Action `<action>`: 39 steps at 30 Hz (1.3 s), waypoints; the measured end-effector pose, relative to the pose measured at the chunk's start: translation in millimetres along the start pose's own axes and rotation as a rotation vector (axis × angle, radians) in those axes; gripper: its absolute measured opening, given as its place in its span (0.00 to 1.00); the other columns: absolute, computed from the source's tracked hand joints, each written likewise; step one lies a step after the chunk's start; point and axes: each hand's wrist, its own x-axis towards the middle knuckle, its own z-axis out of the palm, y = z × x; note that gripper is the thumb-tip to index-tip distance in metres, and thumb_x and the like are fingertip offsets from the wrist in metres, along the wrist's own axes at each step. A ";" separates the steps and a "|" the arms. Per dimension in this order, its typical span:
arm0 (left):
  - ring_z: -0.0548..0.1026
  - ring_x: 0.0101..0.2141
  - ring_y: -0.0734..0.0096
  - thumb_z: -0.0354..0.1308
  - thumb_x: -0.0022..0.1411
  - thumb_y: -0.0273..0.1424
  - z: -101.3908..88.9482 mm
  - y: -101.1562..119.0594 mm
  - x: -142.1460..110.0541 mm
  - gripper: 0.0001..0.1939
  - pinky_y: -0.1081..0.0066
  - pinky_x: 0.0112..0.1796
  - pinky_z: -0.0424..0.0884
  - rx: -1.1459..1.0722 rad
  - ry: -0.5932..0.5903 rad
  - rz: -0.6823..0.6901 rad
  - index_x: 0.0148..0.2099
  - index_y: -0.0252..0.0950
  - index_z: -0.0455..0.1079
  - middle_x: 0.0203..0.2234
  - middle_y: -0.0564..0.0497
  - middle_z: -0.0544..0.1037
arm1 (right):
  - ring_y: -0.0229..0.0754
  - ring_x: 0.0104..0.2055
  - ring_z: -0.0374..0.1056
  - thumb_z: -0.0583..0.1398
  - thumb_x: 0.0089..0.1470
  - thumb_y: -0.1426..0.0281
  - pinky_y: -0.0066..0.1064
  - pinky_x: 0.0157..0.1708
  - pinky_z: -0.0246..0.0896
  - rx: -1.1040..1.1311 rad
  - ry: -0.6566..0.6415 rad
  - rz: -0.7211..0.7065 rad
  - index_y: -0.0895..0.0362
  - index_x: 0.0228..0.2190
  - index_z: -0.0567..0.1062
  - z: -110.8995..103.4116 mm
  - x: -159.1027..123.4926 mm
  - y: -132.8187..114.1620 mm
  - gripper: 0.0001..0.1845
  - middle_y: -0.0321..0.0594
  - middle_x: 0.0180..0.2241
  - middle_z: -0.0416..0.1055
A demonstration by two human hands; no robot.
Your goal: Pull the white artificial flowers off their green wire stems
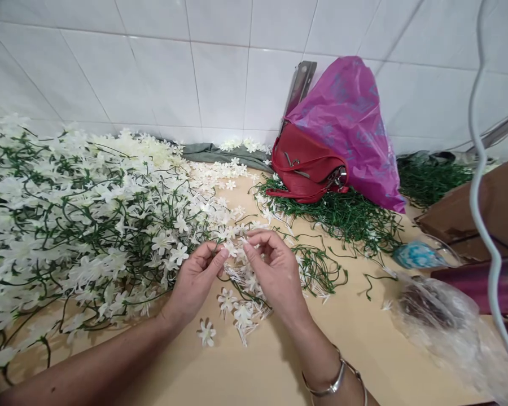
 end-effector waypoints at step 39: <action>0.71 0.32 0.75 0.67 0.58 0.34 0.9 -4.8 3.5 0.10 0.75 0.37 0.67 -0.139 -0.041 0.041 0.32 0.36 0.70 0.29 0.56 0.76 | 0.43 0.44 0.73 0.66 0.59 0.74 0.36 0.46 0.67 -0.370 0.016 -0.314 0.53 0.31 0.81 8.7 -14.3 -4.2 0.05 0.38 0.39 0.76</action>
